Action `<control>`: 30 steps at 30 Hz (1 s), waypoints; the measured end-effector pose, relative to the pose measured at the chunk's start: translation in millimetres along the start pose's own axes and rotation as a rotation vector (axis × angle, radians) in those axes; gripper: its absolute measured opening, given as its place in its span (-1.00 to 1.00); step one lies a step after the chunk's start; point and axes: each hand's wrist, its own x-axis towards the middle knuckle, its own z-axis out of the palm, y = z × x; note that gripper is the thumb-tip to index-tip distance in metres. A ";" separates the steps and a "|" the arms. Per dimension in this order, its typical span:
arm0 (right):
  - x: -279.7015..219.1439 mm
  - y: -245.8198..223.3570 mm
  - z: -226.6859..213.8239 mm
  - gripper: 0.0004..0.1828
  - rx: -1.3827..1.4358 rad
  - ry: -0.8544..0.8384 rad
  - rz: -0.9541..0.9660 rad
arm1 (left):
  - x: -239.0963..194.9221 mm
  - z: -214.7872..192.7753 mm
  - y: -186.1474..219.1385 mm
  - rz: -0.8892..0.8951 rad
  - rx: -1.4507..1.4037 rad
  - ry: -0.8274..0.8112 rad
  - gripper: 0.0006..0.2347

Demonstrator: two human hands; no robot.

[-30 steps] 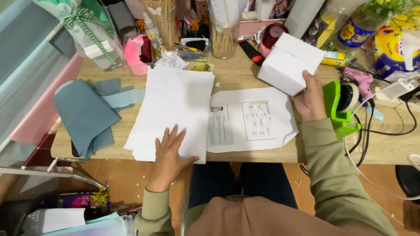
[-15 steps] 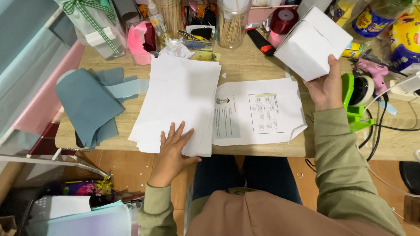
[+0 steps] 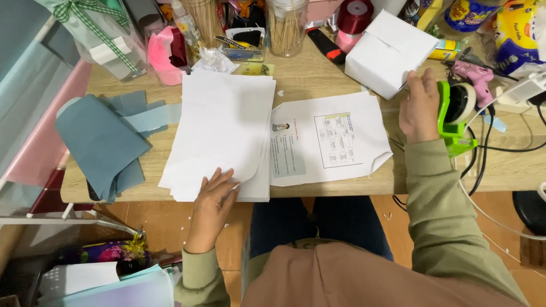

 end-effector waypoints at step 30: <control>-240.0 -12.2 207.6 -0.55 -0.769 -1.231 -0.593 | 12.6 -34.8 23.6 0.036 -0.737 0.949 -0.91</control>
